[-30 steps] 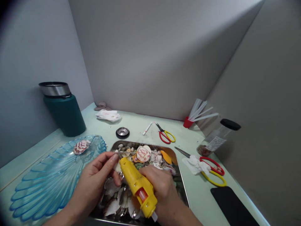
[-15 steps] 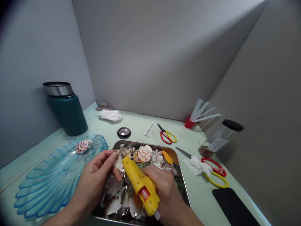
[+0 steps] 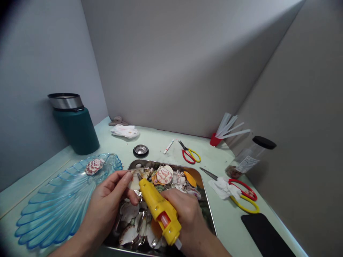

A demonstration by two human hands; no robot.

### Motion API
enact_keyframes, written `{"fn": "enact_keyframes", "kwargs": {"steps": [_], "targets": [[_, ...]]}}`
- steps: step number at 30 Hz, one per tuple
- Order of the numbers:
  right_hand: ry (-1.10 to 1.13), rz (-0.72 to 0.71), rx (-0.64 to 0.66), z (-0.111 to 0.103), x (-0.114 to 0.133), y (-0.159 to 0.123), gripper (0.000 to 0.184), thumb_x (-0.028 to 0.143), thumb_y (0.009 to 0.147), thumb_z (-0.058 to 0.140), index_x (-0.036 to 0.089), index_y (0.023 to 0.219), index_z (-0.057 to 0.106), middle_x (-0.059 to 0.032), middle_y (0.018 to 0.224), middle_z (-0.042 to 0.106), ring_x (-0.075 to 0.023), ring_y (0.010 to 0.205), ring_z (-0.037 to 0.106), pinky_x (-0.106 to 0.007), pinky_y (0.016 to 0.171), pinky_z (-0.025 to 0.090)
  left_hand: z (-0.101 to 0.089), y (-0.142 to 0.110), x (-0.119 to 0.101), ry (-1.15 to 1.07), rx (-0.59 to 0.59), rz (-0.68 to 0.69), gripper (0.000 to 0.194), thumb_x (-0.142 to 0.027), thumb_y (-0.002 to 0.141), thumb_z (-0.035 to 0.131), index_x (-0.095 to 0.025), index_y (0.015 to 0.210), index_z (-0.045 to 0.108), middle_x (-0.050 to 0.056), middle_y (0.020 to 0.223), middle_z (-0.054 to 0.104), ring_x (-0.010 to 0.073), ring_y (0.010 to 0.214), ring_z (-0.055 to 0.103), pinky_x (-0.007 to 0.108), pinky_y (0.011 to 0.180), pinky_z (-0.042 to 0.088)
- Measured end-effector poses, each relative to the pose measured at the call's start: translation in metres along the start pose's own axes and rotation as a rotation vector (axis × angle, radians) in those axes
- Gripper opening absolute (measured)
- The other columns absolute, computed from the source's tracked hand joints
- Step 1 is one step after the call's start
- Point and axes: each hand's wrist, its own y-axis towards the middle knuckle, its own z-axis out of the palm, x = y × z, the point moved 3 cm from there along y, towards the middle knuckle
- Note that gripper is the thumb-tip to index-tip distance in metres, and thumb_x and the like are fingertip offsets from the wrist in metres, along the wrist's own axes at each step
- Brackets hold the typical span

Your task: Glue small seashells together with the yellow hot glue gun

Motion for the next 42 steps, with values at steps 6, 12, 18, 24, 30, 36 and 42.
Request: {"fn": "enact_keyframes", "kwargs": {"steps": [6,12,18,24,30,36,42], "targets": [[-0.003,0.011,-0.036,-0.0005,-0.0023,-0.0020,0.012,0.025,0.082,0.058,0.017,0.091,0.058,-0.0027,0.073,0.062,-0.0158,0.061,0.057,-0.027,0.056,0.041,0.0007,0.0005,-0.0016,-0.001,-0.009,-0.012,0.022,-0.039,0.082,0.058,-0.017,0.086,0.056,-0.004,0.041,0.062,0.0097,0.041,0.054,0.016,0.048,0.041],[-0.040,0.023,-0.102,-0.0030,-0.0006,-0.0016,0.011,0.023,0.081,0.060,0.017,0.089,0.058,-0.0037,0.076,0.064,-0.0163,0.063,0.059,-0.026,0.057,0.043,0.0004,0.0007,-0.0026,0.033,-0.010,0.000,0.019,-0.037,0.083,0.057,-0.018,0.086,0.057,-0.005,0.041,0.061,0.0099,0.043,0.055,0.017,0.052,0.042],[-0.016,0.014,-0.090,-0.0036,0.0009,0.0007,0.009,0.021,0.081,0.058,0.017,0.090,0.058,-0.0034,0.075,0.063,-0.0156,0.063,0.058,-0.025,0.057,0.043,0.0008,0.0013,-0.0026,0.039,-0.001,0.000,0.019,-0.036,0.083,0.057,-0.018,0.086,0.058,-0.005,0.041,0.061,0.0097,0.042,0.055,0.017,0.052,0.042],[-0.004,0.016,-0.054,-0.0021,0.0024,-0.0004,0.011,0.024,0.082,0.057,0.016,0.089,0.058,-0.0033,0.072,0.061,-0.0159,0.060,0.056,-0.027,0.056,0.041,0.0020,-0.0019,-0.0008,0.045,0.038,-0.013,0.019,-0.037,0.083,0.057,-0.018,0.086,0.058,-0.004,0.041,0.061,0.0084,0.040,0.053,0.015,0.048,0.039],[-0.025,0.027,-0.024,-0.0008,0.0024,-0.0006,0.013,0.028,0.083,0.057,0.016,0.088,0.058,-0.0033,0.069,0.060,-0.0166,0.059,0.055,-0.028,0.054,0.040,0.0009,-0.0003,0.0016,0.058,0.072,-0.021,0.020,-0.037,0.083,0.057,-0.018,0.088,0.059,-0.004,0.041,0.061,0.0089,0.039,0.053,0.016,0.047,0.041],[-0.052,-0.026,-0.026,0.0016,-0.0003,0.0005,0.015,0.032,0.087,0.052,0.018,0.087,0.058,-0.0027,0.066,0.059,-0.0160,0.057,0.054,-0.027,0.051,0.038,-0.0001,0.0019,0.0019,0.076,0.098,-0.004,0.019,-0.036,0.082,0.058,-0.018,0.088,0.060,-0.004,0.041,0.062,0.0104,0.040,0.056,0.017,0.049,0.042],[0.016,0.024,-0.066,0.0001,-0.0021,-0.0024,0.011,0.024,0.081,0.060,0.018,0.090,0.058,-0.0026,0.074,0.062,-0.0162,0.063,0.057,-0.027,0.058,0.042,0.0000,-0.0002,0.0021,0.094,0.062,0.002,0.021,-0.037,0.082,0.058,-0.018,0.091,0.060,-0.004,0.042,0.063,0.0111,0.042,0.056,0.018,0.050,0.042]]}}
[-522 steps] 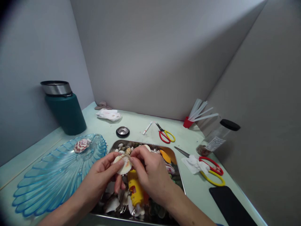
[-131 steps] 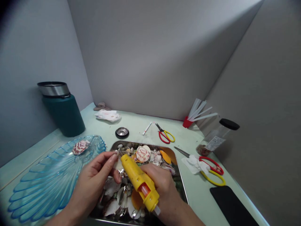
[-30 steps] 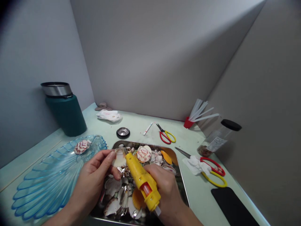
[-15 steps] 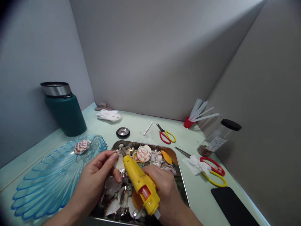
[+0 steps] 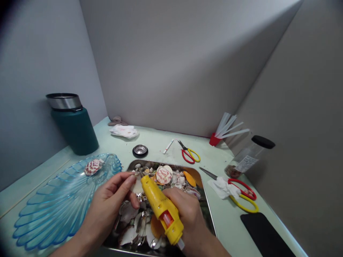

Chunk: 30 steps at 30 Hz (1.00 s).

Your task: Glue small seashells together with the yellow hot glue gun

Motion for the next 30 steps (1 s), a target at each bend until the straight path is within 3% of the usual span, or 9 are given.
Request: {"fn": "enact_keyframes", "kwargs": {"steps": [10,18,24,30], "targets": [[0.006,0.006,0.029,0.001,0.001,0.002,0.011,0.028,0.082,0.060,0.017,0.086,0.059,-0.0023,0.070,0.061,-0.0163,0.060,0.057,-0.027,0.055,0.040,-0.003,-0.001,0.001,0.150,-0.017,0.094,0.022,-0.037,0.085,0.055,-0.020,0.097,0.063,-0.004,0.045,0.065,0.0151,0.050,0.061,0.025,0.068,0.045],[0.009,0.008,0.025,0.000,0.000,0.000,0.011,0.025,0.081,0.060,0.016,0.087,0.059,-0.0024,0.070,0.061,-0.0160,0.060,0.056,-0.027,0.055,0.039,-0.006,0.000,0.002,0.194,-0.066,0.115,0.023,-0.037,0.084,0.055,-0.022,0.098,0.065,-0.004,0.045,0.065,0.0165,0.051,0.062,0.025,0.067,0.046],[0.091,0.084,0.020,-0.001,-0.001,0.000,0.007,0.024,0.082,0.057,0.018,0.081,0.060,-0.0006,0.068,0.061,-0.0147,0.059,0.056,-0.026,0.056,0.040,-0.006,-0.009,-0.009,0.364,-0.150,0.321,0.018,-0.028,0.082,0.058,-0.026,0.096,0.070,-0.005,0.048,0.066,0.0147,0.047,0.060,0.022,0.056,0.046],[0.111,0.111,0.031,-0.004,0.006,0.005,0.011,0.024,0.083,0.057,0.018,0.074,0.060,0.0001,0.062,0.059,-0.0133,0.053,0.054,-0.024,0.051,0.040,-0.010,-0.012,-0.016,0.491,-0.200,0.520,0.021,-0.021,0.081,0.061,-0.026,0.098,0.072,-0.001,0.065,0.073,0.0152,0.054,0.065,0.023,0.063,0.049]]}}
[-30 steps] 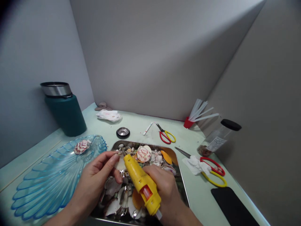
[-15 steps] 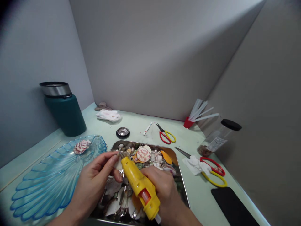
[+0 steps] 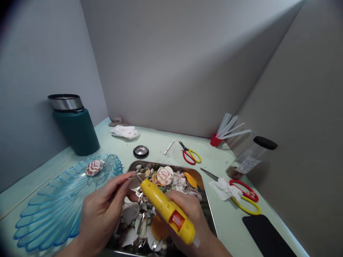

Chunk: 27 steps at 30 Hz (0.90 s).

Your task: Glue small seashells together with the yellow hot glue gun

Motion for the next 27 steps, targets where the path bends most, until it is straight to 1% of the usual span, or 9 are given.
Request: {"fn": "enact_keyframes", "kwargs": {"steps": [5,8,11,15,17,19,22,25,27], "targets": [[-0.050,0.004,-0.014,-0.001,0.004,0.001,0.017,0.026,0.084,0.057,0.018,0.068,0.057,0.0008,0.058,0.056,-0.0123,0.049,0.051,-0.023,0.047,0.039,-0.003,0.001,0.004,0.150,0.008,0.208,0.025,-0.015,0.083,0.058,-0.021,0.103,0.070,0.004,0.082,0.076,0.0172,0.069,0.070,0.023,0.070,0.052],[-0.067,0.023,0.005,-0.002,0.004,0.001,0.017,0.027,0.084,0.057,0.018,0.069,0.057,0.0004,0.059,0.057,-0.0127,0.051,0.052,-0.023,0.048,0.040,-0.005,0.001,0.006,0.216,-0.003,0.398,0.029,-0.011,0.085,0.052,-0.018,0.109,0.066,0.005,0.089,0.076,0.0169,0.076,0.071,0.024,0.074,0.053],[-0.063,0.039,0.004,-0.002,0.002,0.001,0.021,0.029,0.085,0.055,0.019,0.067,0.055,0.0009,0.059,0.055,-0.0123,0.051,0.051,-0.023,0.049,0.039,-0.006,0.002,0.006,0.313,-0.034,0.555,0.029,-0.007,0.085,0.051,-0.014,0.110,0.064,0.007,0.091,0.076,0.0156,0.079,0.070,0.023,0.078,0.053],[-0.063,0.002,-0.009,-0.003,0.001,0.002,0.023,0.030,0.086,0.055,0.019,0.066,0.053,0.0021,0.058,0.053,-0.0113,0.050,0.048,-0.024,0.049,0.037,-0.009,0.003,0.004,0.414,-0.076,0.728,0.027,-0.004,0.083,0.053,-0.012,0.108,0.063,0.009,0.092,0.075,0.0150,0.078,0.070,0.022,0.078,0.053],[-0.071,-0.006,0.002,-0.003,0.000,0.003,0.021,0.030,0.086,0.055,0.019,0.067,0.053,0.0022,0.058,0.053,-0.0111,0.050,0.047,-0.024,0.049,0.037,-0.010,0.002,0.004,0.450,-0.077,0.781,0.030,-0.002,0.082,0.053,-0.012,0.109,0.063,0.009,0.096,0.075,0.0152,0.080,0.070,0.023,0.078,0.053],[-0.081,-0.005,0.012,-0.004,0.000,0.003,0.021,0.029,0.086,0.055,0.019,0.067,0.054,0.0022,0.058,0.053,-0.0109,0.050,0.047,-0.023,0.048,0.037,-0.010,0.002,0.006,0.479,-0.061,0.806,0.034,0.001,0.081,0.052,-0.012,0.111,0.063,0.010,0.098,0.074,0.0155,0.084,0.069,0.023,0.078,0.052],[-0.101,-0.008,0.032,-0.004,0.000,0.003,0.023,0.030,0.086,0.056,0.019,0.065,0.053,0.0024,0.057,0.053,-0.0108,0.049,0.047,-0.023,0.048,0.037,-0.011,0.001,0.010,0.500,-0.032,0.822,0.037,0.003,0.080,0.051,-0.011,0.113,0.062,0.011,0.101,0.073,0.0160,0.088,0.068,0.024,0.079,0.051],[-0.112,-0.007,0.064,-0.003,0.001,0.003,0.022,0.031,0.085,0.057,0.019,0.066,0.055,0.0018,0.058,0.055,-0.0116,0.050,0.049,-0.023,0.048,0.038,-0.011,0.001,0.012,0.500,-0.015,0.831,0.036,0.002,0.081,0.050,-0.009,0.113,0.062,0.013,0.101,0.073,0.0167,0.090,0.068,0.024,0.080,0.051],[-0.108,-0.005,0.059,-0.004,0.001,0.003,0.021,0.031,0.085,0.057,0.019,0.067,0.056,0.0011,0.058,0.057,-0.0122,0.051,0.051,-0.024,0.049,0.038,-0.010,0.002,0.012,0.504,-0.004,0.825,0.036,0.001,0.081,0.049,-0.009,0.113,0.062,0.014,0.101,0.073,0.0173,0.090,0.068,0.025,0.080,0.051]]}}
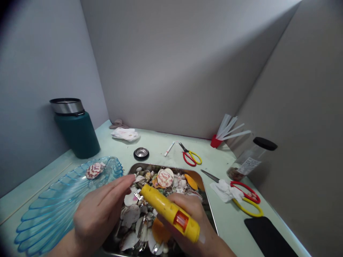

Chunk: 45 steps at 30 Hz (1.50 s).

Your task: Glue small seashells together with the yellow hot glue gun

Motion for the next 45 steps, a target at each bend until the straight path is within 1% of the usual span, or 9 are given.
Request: {"fn": "enact_keyframes", "kwargs": {"steps": [2,4,7,10,14,17,24,33,45], "targets": [[0.011,0.004,-0.011,0.000,-0.001,0.000,0.022,0.031,0.086,0.056,0.019,0.067,0.056,0.0007,0.059,0.057,-0.0122,0.051,0.051,-0.024,0.049,0.038,0.000,0.003,-0.001,-0.011,-0.003,-0.017,0.033,-0.001,0.083,0.049,-0.009,0.111,0.063,0.013,0.099,0.074,0.0168,0.086,0.069,0.024,0.079,0.051],[0.024,0.010,-0.023,0.000,-0.002,-0.001,0.023,0.031,0.087,0.054,0.019,0.067,0.055,0.0011,0.059,0.056,-0.0117,0.051,0.050,-0.024,0.050,0.038,-0.002,0.006,-0.002,-0.056,-0.009,-0.081,0.028,-0.004,0.085,0.049,-0.010,0.107,0.064,0.011,0.094,0.075,0.0152,0.079,0.070,0.023,0.078,0.051],[0.019,0.036,-0.039,0.001,-0.007,-0.002,0.025,0.033,0.087,0.055,0.019,0.066,0.053,0.0019,0.059,0.054,-0.0112,0.051,0.049,-0.024,0.051,0.038,-0.002,0.012,-0.002,-0.172,0.004,-0.277,0.022,-0.011,0.087,0.051,-0.013,0.104,0.065,0.005,0.077,0.076,0.0118,0.062,0.069,0.020,0.072,0.052],[0.013,0.055,-0.051,0.001,-0.008,-0.002,0.025,0.033,0.086,0.056,0.019,0.065,0.052,0.0020,0.059,0.054,-0.0113,0.052,0.049,-0.024,0.052,0.038,0.000,0.014,-0.002,-0.305,0.029,-0.480,0.019,-0.016,0.087,0.054,-0.017,0.102,0.066,-0.004,0.058,0.071,0.0078,0.048,0.063,0.016,0.061,0.050],[0.046,0.061,-0.052,-0.001,-0.005,-0.002,0.026,0.032,0.087,0.053,0.019,0.065,0.051,0.0018,0.059,0.053,-0.0112,0.052,0.049,-0.024,0.051,0.037,0.005,0.013,0.000,-0.438,0.045,-0.623,0.018,-0.018,0.087,0.055,-0.021,0.100,0.066,-0.009,0.049,0.065,0.0062,0.045,0.061,0.014,0.056,0.048],[0.029,0.064,-0.032,-0.001,-0.004,-0.001,0.027,0.033,0.087,0.053,0.019,0.064,0.051,0.0019,0.059,0.053,-0.0110,0.051,0.048,-0.024,0.051,0.037,0.007,0.012,0.000,-0.474,0.062,-0.648,0.018,-0.019,0.087,0.055,-0.022,0.100,0.067,-0.009,0.051,0.066,0.0064,0.046,0.062,0.015,0.056,0.048],[0.029,0.037,-0.008,0.003,-0.006,-0.002,0.022,0.032,0.087,0.055,0.019,0.069,0.055,0.0016,0.061,0.056,-0.0112,0.052,0.050,-0.024,0.052,0.038,0.009,0.009,-0.003,-0.473,0.075,-0.580,0.020,-0.016,0.086,0.054,-0.018,0.101,0.067,-0.005,0.054,0.068,0.0081,0.047,0.063,0.017,0.058,0.049],[0.042,0.070,-0.041,0.001,-0.004,-0.002,0.026,0.032,0.087,0.053,0.019,0.064,0.051,0.0017,0.059,0.052,-0.0118,0.051,0.048,-0.025,0.051,0.037,0.009,0.009,-0.001,-0.524,0.100,-0.750,0.019,-0.023,0.088,0.053,-0.019,0.099,0.067,-0.007,0.050,0.066,0.0105,0.046,0.063,0.019,0.056,0.049],[0.019,0.067,-0.054,0.000,-0.006,0.000,0.024,0.030,0.086,0.054,0.018,0.066,0.053,0.0018,0.059,0.054,-0.0110,0.051,0.049,-0.024,0.051,0.037,0.006,0.010,0.000,-0.502,0.033,-0.779,0.018,-0.022,0.086,0.054,-0.019,0.098,0.067,-0.007,0.049,0.067,0.0107,0.048,0.063,0.019,0.058,0.049]]}}
